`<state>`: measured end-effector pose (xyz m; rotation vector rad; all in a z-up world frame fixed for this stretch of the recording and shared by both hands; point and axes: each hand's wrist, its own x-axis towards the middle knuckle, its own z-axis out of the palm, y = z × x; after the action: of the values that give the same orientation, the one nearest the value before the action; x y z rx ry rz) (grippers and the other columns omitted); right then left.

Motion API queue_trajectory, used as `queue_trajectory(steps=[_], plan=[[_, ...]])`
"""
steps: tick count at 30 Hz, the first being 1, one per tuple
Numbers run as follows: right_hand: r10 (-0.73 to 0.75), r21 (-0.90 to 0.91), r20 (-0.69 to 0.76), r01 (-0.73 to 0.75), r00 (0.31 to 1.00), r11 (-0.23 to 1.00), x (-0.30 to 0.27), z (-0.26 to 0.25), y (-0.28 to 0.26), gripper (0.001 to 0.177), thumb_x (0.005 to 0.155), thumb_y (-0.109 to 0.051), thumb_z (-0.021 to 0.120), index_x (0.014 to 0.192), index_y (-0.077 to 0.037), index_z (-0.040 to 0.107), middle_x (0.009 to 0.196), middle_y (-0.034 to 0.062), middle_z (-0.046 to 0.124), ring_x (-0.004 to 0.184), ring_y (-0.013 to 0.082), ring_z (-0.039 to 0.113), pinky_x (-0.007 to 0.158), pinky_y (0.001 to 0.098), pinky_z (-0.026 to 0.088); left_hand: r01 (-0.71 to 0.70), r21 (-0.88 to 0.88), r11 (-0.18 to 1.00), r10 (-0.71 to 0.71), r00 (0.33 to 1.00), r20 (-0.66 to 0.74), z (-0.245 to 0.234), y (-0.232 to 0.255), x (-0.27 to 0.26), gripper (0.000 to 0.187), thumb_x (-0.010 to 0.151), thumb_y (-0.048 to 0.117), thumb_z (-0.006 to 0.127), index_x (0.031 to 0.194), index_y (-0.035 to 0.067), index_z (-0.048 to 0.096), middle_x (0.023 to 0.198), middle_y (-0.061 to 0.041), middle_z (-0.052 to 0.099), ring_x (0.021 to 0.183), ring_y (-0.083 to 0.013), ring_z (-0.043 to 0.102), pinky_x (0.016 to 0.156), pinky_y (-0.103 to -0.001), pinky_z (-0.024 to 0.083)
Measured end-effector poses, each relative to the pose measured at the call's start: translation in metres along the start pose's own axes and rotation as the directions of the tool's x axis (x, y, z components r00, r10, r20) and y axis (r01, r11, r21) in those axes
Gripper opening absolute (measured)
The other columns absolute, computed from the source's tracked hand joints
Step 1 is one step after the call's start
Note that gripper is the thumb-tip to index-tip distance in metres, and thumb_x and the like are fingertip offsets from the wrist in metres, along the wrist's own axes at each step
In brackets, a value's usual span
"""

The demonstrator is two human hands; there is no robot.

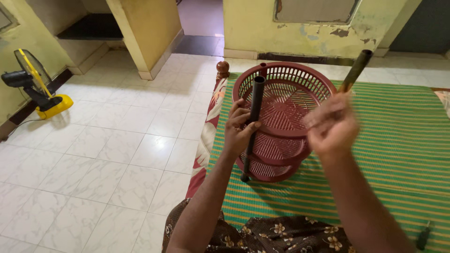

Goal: The person assembles a three-tier plastic basket by inserting black cylindrical rods into the basket holes. They use a small yellow-handled tool to tap the rods into place and adjust the basket layers. The person works on each tier sequentially, securing the rods and aligning the baskets.

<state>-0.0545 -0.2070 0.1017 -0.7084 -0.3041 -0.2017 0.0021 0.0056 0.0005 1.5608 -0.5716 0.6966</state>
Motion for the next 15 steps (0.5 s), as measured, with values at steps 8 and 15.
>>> queue_trajectory(steps=[8,15], plan=[[-0.009,-0.099,-0.038,0.006,0.999,0.995,0.022,-0.027,0.004,0.032,0.112,-0.030,0.052,0.084,-0.016,0.051,0.064,-0.0041,0.045,0.051,0.0098,0.042,0.054,0.0306,0.042,0.029,-0.021,0.999,-0.028,0.999,0.017,0.004,-0.003,-0.004,0.024,0.080,0.012,0.083,0.100,0.001,0.078,0.104,-0.006,0.069,0.147,-0.0308,0.043,0.117,-0.042,0.037],[0.118,-0.579,0.278,0.068,0.953,0.812,-0.022,-0.026,0.000,0.045,0.106,-0.045,0.057,0.083,-0.007,0.060,0.068,0.0063,0.059,0.054,0.0159,0.057,0.052,0.0322,0.052,-0.100,0.122,0.988,0.089,0.992,0.092,-0.004,-0.003,0.000,0.031,0.084,0.018,0.082,0.109,0.001,0.073,0.118,-0.009,0.068,0.149,-0.0340,0.042,0.120,-0.045,0.036]])
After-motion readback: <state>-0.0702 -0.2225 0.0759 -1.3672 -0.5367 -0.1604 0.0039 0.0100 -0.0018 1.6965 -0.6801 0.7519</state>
